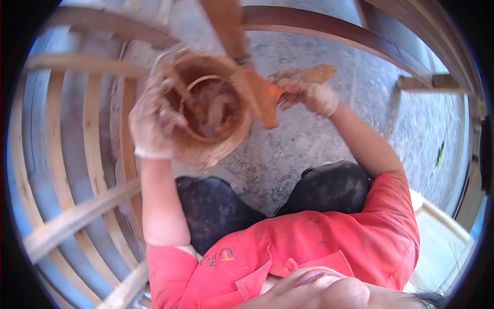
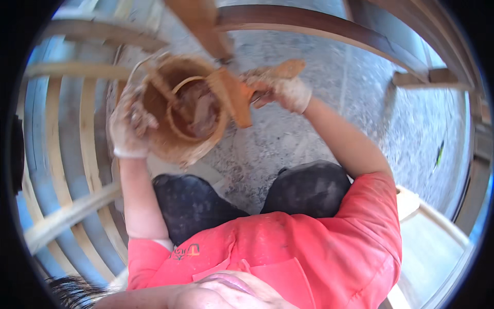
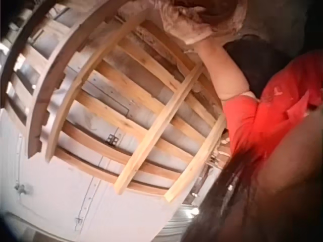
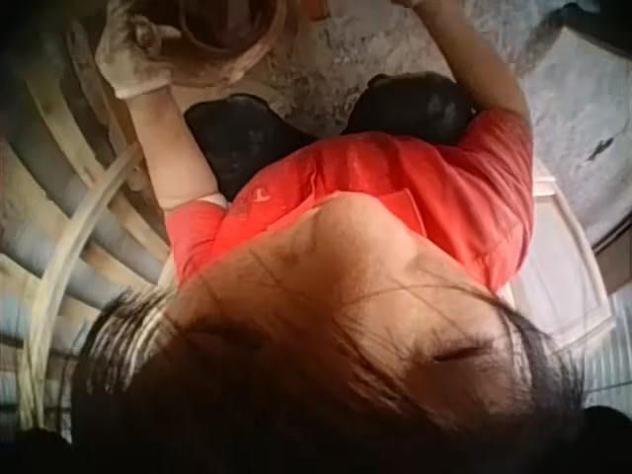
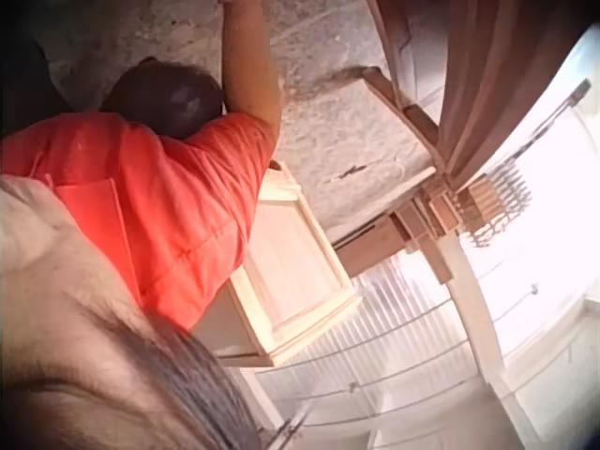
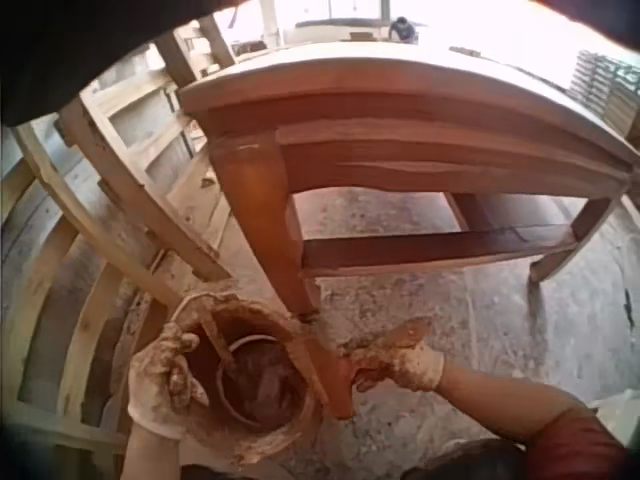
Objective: Apply liquid stain or finish to wooden furniture components using a brush and bucket.
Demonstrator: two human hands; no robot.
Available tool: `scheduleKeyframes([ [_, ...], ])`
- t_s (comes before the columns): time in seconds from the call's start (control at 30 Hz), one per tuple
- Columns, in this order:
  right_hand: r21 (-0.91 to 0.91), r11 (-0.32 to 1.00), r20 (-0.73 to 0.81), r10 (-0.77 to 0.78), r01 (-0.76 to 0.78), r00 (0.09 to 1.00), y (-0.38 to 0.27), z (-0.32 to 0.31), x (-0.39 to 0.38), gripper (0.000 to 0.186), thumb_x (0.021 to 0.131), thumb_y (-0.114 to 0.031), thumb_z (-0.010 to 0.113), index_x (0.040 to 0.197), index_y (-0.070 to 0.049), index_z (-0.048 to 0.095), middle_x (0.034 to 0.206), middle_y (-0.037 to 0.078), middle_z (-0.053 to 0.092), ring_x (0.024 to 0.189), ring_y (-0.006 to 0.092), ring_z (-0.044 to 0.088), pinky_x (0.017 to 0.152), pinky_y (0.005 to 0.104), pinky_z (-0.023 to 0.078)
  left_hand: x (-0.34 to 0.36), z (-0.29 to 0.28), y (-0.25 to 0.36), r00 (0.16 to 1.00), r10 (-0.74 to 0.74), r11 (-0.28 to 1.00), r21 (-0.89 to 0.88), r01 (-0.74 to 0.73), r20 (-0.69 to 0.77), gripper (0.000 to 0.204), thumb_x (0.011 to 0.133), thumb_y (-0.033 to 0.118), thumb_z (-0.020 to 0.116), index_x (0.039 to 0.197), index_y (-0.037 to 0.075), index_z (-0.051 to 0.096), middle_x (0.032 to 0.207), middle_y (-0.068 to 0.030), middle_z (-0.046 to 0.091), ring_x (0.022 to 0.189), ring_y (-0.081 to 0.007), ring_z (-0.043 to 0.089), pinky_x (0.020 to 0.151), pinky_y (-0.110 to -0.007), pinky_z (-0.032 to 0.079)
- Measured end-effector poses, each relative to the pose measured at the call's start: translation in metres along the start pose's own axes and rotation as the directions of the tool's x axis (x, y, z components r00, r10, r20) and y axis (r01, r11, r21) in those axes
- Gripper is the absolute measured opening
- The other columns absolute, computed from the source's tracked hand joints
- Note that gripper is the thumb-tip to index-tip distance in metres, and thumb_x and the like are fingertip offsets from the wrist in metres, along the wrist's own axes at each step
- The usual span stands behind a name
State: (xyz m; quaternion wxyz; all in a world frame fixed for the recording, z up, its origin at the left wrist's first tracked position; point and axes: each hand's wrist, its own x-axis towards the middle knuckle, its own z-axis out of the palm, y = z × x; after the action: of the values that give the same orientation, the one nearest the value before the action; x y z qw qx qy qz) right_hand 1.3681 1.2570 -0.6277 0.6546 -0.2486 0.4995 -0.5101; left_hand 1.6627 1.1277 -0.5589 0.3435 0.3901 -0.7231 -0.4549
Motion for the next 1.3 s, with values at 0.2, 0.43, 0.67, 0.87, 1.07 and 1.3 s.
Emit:
scheduleKeyframes([
  [0.2, 0.613, 0.789, -0.046, -0.021, 0.044, 0.999, 0.070, -0.067, -0.029, 0.028, 0.087, -0.014, 0.062, 0.109, 0.002, 0.064, 0.109, 0.015, 0.062, 0.084, 0.0229, 0.062, 0.070, 0.0309, 0.055, 0.002, 0.000, 0.019, 0.914, -0.398, 0.717, -0.648, 0.256, -0.080, 0.032, 0.090, 0.011, 0.054, 0.120, 0.001, 0.058, 0.108, -0.0072, 0.067, 0.039, -0.0078, 0.034, 0.045, -0.022, 0.045],
  [0.43, -0.322, 0.570, -0.329, -0.816, 0.756, 0.475, 0.060, -0.152, -0.055, 0.014, 0.088, -0.006, 0.060, 0.097, 0.003, 0.066, 0.113, 0.015, 0.061, 0.091, 0.0236, 0.062, 0.077, 0.0297, 0.054, 0.012, -0.011, 0.008, 0.911, -0.407, 0.691, -0.673, 0.265, -0.059, 0.032, 0.096, 0.022, 0.052, 0.121, 0.004, 0.058, 0.059, 0.0053, 0.052, 0.036, -0.0044, 0.030, 0.044, -0.022, 0.040],
  [0.67, -0.547, 0.496, -0.737, -0.667, 0.675, -0.107, 0.029, -0.232, -0.095, 0.020, 0.089, -0.013, 0.059, 0.100, 0.004, 0.063, 0.102, 0.013, 0.063, 0.084, 0.0210, 0.061, 0.077, 0.0290, 0.051, 0.021, -0.016, 0.003, 0.883, -0.469, 0.624, -0.720, 0.303, -0.035, 0.030, 0.096, 0.021, 0.052, 0.121, 0.005, 0.058, 0.052, 0.0073, 0.042, 0.034, -0.0038, 0.028, 0.043, -0.023, 0.040],
  [0.87, -0.984, 0.125, -0.153, -0.957, -0.126, 0.247, 0.035, -0.124, -0.020, 0.019, 0.076, -0.014, 0.067, 0.093, -0.006, 0.067, 0.087, 0.008, 0.061, 0.080, 0.0219, 0.053, 0.070, 0.0337, 0.045, 0.029, 0.004, 0.007, 0.843, -0.491, 0.731, -0.630, 0.261, -0.221, 0.027, 0.095, 0.017, 0.053, 0.118, 0.005, 0.061, 0.050, 0.0065, 0.042, 0.032, -0.0028, 0.026, 0.035, -0.021, 0.038],
  [1.07, -0.848, -0.290, 0.451, -0.834, 0.444, 0.317, 0.048, -0.046, 0.088, 0.017, 0.073, -0.014, 0.065, 0.090, -0.014, 0.064, 0.093, 0.005, 0.057, 0.079, 0.0179, 0.058, 0.061, 0.0291, 0.050, 0.030, 0.004, 0.005, 0.851, -0.481, 0.760, -0.585, 0.285, -0.210, 0.026, 0.095, 0.016, 0.053, 0.117, 0.005, 0.061, 0.049, 0.0064, 0.042, 0.032, -0.0024, 0.026, 0.033, -0.020, 0.035],
  [1.3, -0.794, -0.345, 0.559, -0.738, 0.500, 0.379, 0.034, -0.108, 0.047, 0.019, 0.072, -0.017, 0.064, 0.090, -0.011, 0.062, 0.091, 0.004, 0.059, 0.078, 0.0174, 0.061, 0.062, 0.0295, 0.051, 0.031, 0.011, 0.005, 0.836, -0.509, 0.741, -0.598, 0.306, -0.203, 0.027, 0.096, 0.015, 0.051, 0.119, 0.005, 0.060, 0.049, 0.0068, 0.040, 0.034, -0.0019, 0.024, 0.035, -0.019, 0.032],
])
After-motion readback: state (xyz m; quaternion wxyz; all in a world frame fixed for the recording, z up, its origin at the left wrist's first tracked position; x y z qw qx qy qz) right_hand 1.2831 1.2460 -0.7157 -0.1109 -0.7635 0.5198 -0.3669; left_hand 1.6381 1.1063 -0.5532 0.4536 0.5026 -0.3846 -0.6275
